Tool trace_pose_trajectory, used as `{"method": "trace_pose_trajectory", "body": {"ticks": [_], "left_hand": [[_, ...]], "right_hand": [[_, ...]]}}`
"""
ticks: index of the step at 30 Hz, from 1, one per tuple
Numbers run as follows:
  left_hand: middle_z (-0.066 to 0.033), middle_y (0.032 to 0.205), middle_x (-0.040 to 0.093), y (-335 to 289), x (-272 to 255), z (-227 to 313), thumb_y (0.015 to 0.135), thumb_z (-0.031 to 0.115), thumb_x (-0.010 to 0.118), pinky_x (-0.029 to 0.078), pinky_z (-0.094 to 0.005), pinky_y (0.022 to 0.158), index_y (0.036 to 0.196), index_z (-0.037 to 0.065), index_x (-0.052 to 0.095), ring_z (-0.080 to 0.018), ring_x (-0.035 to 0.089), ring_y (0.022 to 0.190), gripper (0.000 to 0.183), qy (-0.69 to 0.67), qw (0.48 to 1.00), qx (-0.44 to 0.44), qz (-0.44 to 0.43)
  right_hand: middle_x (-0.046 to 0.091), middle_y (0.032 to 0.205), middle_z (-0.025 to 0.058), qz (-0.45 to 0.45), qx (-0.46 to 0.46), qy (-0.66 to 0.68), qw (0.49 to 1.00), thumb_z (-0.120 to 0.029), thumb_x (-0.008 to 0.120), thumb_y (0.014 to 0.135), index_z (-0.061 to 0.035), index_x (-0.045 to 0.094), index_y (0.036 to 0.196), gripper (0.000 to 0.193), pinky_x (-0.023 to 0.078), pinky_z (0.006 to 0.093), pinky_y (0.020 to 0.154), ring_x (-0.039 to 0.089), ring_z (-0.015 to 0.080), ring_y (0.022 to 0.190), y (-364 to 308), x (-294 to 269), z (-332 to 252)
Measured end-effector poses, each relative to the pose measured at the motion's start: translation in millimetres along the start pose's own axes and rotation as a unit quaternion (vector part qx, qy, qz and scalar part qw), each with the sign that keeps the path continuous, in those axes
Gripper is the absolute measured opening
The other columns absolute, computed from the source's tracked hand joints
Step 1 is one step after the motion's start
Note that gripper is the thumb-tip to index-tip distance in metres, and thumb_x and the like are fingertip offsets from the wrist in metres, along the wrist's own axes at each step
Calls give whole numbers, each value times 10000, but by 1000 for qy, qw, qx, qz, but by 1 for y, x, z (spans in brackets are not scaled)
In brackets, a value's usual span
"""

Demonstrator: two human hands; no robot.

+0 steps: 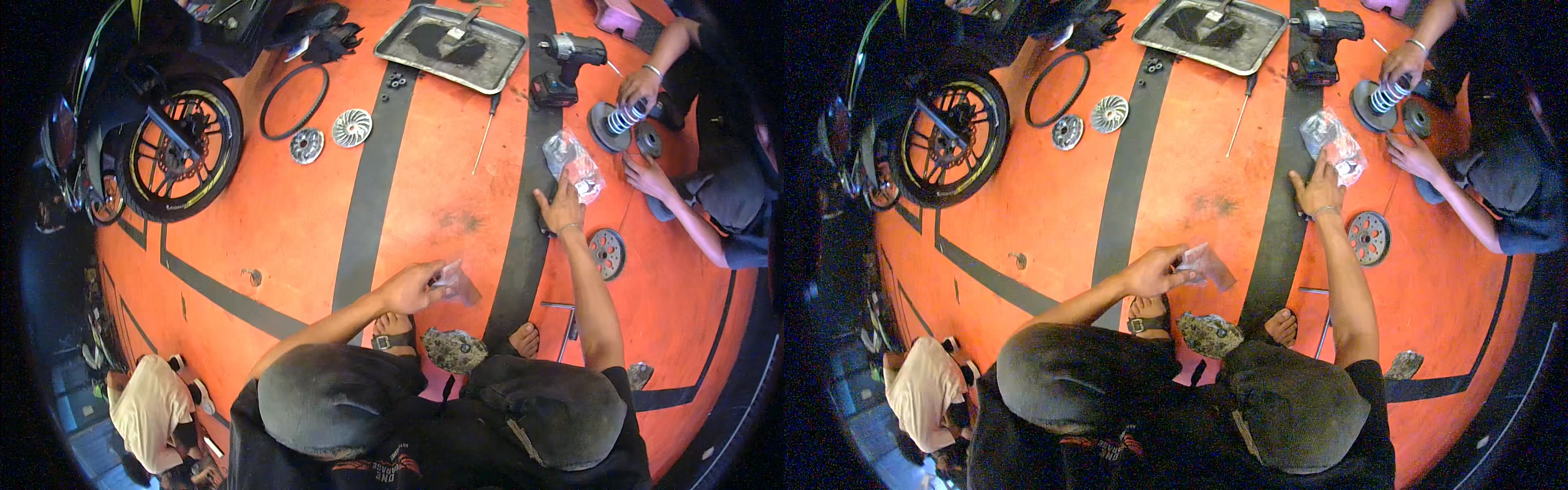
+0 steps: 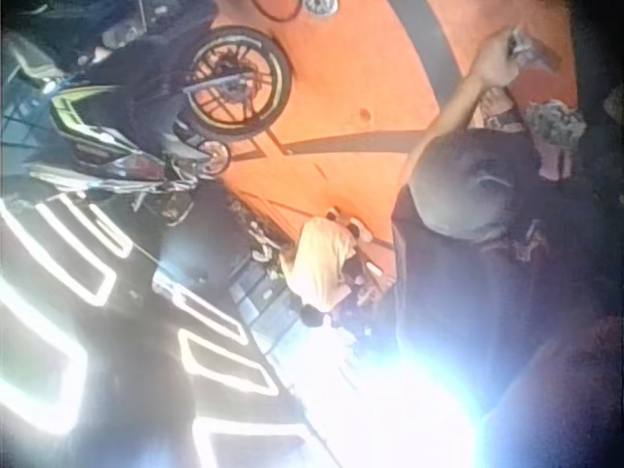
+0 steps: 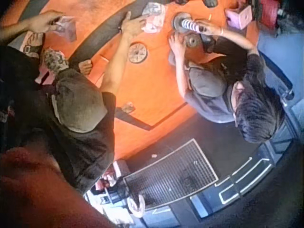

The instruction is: The person manipulates various motorcycle clutch components on the floor, including a metal housing and smaller rollers, using a metal tool and a hammer.

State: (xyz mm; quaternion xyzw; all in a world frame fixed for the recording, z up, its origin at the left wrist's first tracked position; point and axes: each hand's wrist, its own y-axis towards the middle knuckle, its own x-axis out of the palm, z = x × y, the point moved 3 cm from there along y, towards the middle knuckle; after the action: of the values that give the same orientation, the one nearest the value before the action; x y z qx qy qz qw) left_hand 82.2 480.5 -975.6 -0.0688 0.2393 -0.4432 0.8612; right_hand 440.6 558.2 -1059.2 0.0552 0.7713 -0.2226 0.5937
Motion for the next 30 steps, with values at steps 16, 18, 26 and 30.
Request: {"method": "trace_pose_trajectory", "body": {"ticks": [16,18,26,30], "left_hand": [[-182,935,678,16,9,0,930,114,688,535,-382,773,1184,-7,557,-237,679,861,310,-44,998,1,-35],[-153,958,689,16,10,-5,941,100,673,535,-361,775,1199,-6,557,-209,672,881,302,-53,998,-2,-33],[-164,973,672,17,9,6,940,109,674,536,-369,775,1220,-7,548,-217,669,884,328,-60,996,-25,-59],[-146,886,656,23,17,7,941,119,683,515,-342,709,1161,-18,551,-172,627,792,290,-15,995,-60,-74]], "right_hand": [[273,1622,142,-20,30,-70,997,-664,454,945,-53,287,1552,878,242,664,1147,268,302,1495,5,13,16],[266,1626,141,-18,32,-63,997,-666,452,944,-52,287,1552,879,234,661,1153,263,301,1497,1,11,13],[266,1624,126,-30,24,-48,998,-640,496,938,-57,283,1551,873,229,673,1150,258,293,1497,2,7,12],[290,1606,123,-7,31,-30,999,-592,546,933,-60,288,1546,851,243,703,1124,283,278,1484,0,7,27]]}}
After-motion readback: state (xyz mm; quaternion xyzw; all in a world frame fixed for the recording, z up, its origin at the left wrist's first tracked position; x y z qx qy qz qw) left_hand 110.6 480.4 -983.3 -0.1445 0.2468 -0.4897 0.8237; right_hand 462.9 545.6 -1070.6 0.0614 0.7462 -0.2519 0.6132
